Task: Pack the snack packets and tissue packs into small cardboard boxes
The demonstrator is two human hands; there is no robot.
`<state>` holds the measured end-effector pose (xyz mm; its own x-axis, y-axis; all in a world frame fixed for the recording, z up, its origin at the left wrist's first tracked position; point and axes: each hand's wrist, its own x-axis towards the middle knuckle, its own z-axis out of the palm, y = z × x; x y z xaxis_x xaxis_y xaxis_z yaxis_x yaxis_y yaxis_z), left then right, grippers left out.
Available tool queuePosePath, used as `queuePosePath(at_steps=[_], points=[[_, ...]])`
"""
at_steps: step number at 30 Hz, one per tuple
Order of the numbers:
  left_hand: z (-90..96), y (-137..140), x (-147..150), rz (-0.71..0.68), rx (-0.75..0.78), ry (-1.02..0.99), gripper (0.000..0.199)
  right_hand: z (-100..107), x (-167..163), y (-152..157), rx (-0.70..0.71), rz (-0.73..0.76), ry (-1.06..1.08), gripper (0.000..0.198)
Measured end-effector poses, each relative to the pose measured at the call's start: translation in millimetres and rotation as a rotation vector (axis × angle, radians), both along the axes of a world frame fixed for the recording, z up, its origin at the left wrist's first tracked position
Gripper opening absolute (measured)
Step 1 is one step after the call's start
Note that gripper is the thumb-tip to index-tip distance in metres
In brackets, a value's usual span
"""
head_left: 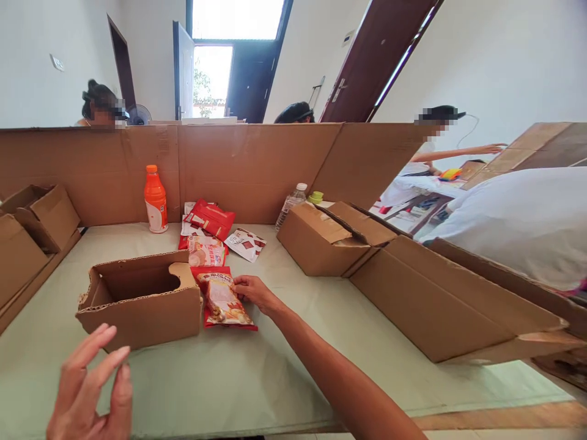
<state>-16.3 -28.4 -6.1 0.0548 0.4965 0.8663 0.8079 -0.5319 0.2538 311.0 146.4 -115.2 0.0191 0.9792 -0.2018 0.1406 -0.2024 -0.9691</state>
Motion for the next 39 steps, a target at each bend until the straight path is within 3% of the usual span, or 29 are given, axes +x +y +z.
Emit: queuePosePath(at_steps=[6,11,16,20,23,29,33,37,39], points=[[-25.4,-0.2,19.8,-0.264,-0.116,0.105,0.025,14.4,0.1,-20.5,0.138,-0.039,0.063,0.023],[-56.4,2.4,51.9,-0.426,-0.44,-0.031,0.036,46.2,10.5,-56.8,0.259,-0.07,0.052,0.02],[-70.3,13.2,99.2,-0.54,-0.898,-0.515,0.071,79.3,11.7,-99.3,0.292,-0.006,0.025,0.022],[-63.5,29.0,128.3,-0.765,-1.038,-0.92,0.091,86.9,8.0,-125.5,0.324,0.086,0.054,0.023],[-62.1,37.2,136.2,-0.883,-1.118,-1.053,0.088,80.7,8.6,-138.0,0.367,0.114,0.08,0.021],[-61.9,32.6,136.8,-0.944,-1.199,-1.055,0.078,66.1,10.9,-146.1,0.301,0.082,0.273,0.032],[-49.2,33.4,138.4,-0.869,-1.171,-1.05,0.068,68.7,8.0,-145.4,0.306,0.022,0.34,0.042],[-42.6,41.7,137.5,-0.758,-1.129,-0.935,0.062,66.4,5.0,-145.2,0.325,0.093,0.315,0.061],[-45.8,44.8,135.8,-0.745,-1.156,-0.889,0.061,59.7,3.4,-145.2,0.322,0.079,0.204,0.049]])
